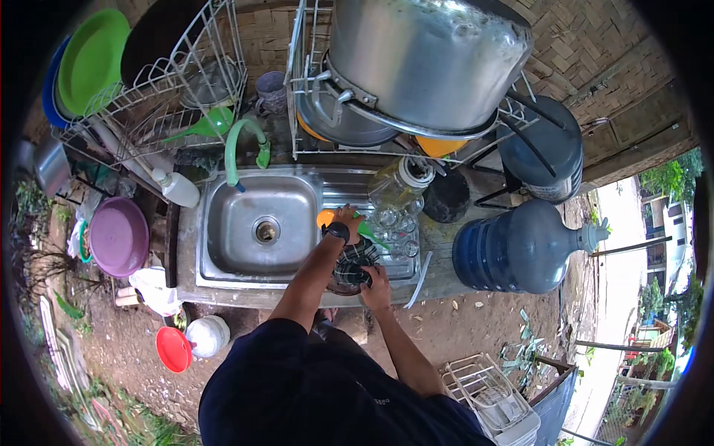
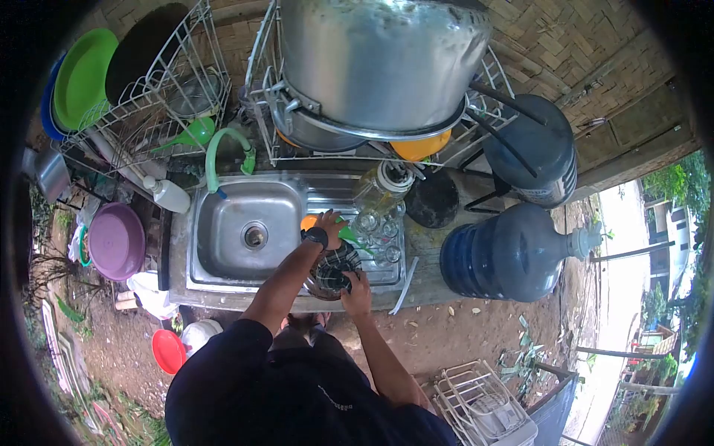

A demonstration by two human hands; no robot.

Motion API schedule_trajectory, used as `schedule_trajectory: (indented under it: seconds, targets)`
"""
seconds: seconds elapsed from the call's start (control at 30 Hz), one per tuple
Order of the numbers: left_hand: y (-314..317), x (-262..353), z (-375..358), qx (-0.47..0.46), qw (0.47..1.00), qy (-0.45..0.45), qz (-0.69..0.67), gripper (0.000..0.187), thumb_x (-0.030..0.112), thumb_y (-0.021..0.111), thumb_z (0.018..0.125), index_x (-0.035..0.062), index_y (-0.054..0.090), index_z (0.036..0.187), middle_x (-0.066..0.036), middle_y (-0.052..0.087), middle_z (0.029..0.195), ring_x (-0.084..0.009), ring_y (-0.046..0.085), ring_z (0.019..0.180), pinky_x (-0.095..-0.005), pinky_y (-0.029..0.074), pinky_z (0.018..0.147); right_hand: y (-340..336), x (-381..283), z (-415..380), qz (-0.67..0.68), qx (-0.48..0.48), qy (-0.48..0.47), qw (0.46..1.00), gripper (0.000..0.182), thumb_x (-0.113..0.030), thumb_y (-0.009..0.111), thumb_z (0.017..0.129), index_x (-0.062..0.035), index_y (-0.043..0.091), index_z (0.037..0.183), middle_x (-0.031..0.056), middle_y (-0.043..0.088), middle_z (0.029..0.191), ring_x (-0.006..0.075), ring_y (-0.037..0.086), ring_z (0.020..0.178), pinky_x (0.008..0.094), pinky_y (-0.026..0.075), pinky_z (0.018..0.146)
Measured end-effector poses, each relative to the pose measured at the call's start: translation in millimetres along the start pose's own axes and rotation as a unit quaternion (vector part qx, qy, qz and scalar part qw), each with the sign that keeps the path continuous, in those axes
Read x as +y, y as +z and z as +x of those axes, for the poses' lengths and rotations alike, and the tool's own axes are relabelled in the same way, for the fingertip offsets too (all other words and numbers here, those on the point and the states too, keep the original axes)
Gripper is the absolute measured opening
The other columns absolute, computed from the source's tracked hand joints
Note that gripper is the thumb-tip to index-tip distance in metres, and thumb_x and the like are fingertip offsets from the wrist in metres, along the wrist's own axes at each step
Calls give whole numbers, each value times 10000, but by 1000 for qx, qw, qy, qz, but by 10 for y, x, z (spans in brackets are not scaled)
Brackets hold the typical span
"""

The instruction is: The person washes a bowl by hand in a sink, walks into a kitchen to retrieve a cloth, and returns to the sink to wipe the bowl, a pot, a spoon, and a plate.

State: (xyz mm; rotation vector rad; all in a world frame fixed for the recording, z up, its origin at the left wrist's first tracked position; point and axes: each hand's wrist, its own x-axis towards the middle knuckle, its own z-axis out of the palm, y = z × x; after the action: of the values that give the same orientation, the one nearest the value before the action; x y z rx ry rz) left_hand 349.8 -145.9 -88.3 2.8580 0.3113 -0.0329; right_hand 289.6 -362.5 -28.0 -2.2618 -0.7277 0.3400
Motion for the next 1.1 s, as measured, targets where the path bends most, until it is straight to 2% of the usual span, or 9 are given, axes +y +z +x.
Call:
schedule_trajectory:
  seconds: [0.23, 0.27, 0.7, 0.83, 0.87, 0.9, 0.97, 1.0, 1.1]
  targets:
    - [-329, -37, 98, -150, 988, 3, -35, 680, 358, 721, 648, 236, 543, 1294, -138, 443, 1341, -337, 380, 1302, -522, 257, 1097, -31, -54, 250, -12, 12, -14, 1000, 481, -98, 708, 616, -107, 588, 1082, 295, 452, 1251, 473, 463, 1165, 477, 422, 975]
    - [-177, -90, 107, -96, 995, 20, -23, 590, 369, 740, 599, 231, 628, 1162, -97, 498, 1236, -300, 434, 1235, -527, 288, 1064, -19, -61, 288, -11, 10, -16, 1000, 476, -96, 707, 617, -105, 586, 1078, 300, 448, 1256, 476, 462, 1167, 478, 419, 979]
    - [-592, -360, -120, 46, 987, 157, 2, 361, 347, 676, 680, 86, 614, 921, -132, 628, 917, -305, 622, 912, -419, 498, 774, -8, -158, 401, -73, -6, -39, 997, 439, -131, 737, 624, -63, 570, 1025, 266, 478, 1239, 445, 511, 1114, 468, 457, 918]
    - [-796, -523, -596, 73, 987, 66, -126, 330, 356, 592, 808, 109, 606, 1028, -148, 638, 998, -329, 640, 863, -430, 513, 752, 62, 7, 426, 34, -3, -20, 999, 383, -118, 749, 633, -32, 540, 942, 220, 532, 1107, 393, 544, 1014, 432, 477, 833]
    - [-749, -548, -768, 67, 977, 15, -204, 326, 364, 552, 857, 120, 595, 1068, -140, 640, 1019, -317, 643, 869, -422, 519, 741, 65, -18, 387, 60, 29, -10, 998, 362, -126, 737, 702, -24, 501, 958, 155, 544, 1039, 310, 542, 977, 371, 448, 843]
    - [-695, -550, -950, 60, 957, -37, -280, 324, 372, 511, 906, 130, 584, 1109, -132, 641, 1041, -305, 646, 875, -414, 525, 729, 144, -70, 389, 160, 51, 20, 986, 361, -125, 725, 730, -24, 493, 988, 139, 543, 1042, 281, 536, 985, 354, 436, 857]
    - [-799, -368, -1347, -13, 676, -239, -697, 309, 367, 412, 980, 154, 574, 1136, -89, 649, 1012, -206, 649, 835, -334, 539, 637, 305, -161, 362, 351, 91, 87, 928, 358, -124, 700, 787, -23, 478, 1049, 105, 541, 1048, 225, 524, 1002, 319, 411, 885]
    - [-873, -264, -1497, -17, 603, -277, -748, 330, 356, 371, 1001, 127, 566, 1136, -59, 641, 943, -114, 630, 835, -268, 532, 584, 176, -721, 308, 339, 103, 96, 930, 396, -137, 657, 856, -24, 443, 1169, 83, 525, 1131, 155, 488, 1043, 287, 386, 892]
    - [-329, -97, -1820, 208, 856, -144, -451, 371, 319, 396, 979, 11, 590, 1054, -156, 657, 971, -259, 658, 797, -388, 520, 726, 411, -1363, 307, 387, 70, 111, 913, 402, -181, 664, 872, -14, 499, 1198, 85, 578, 1103, 144, 521, 992, 297, 410, 850]
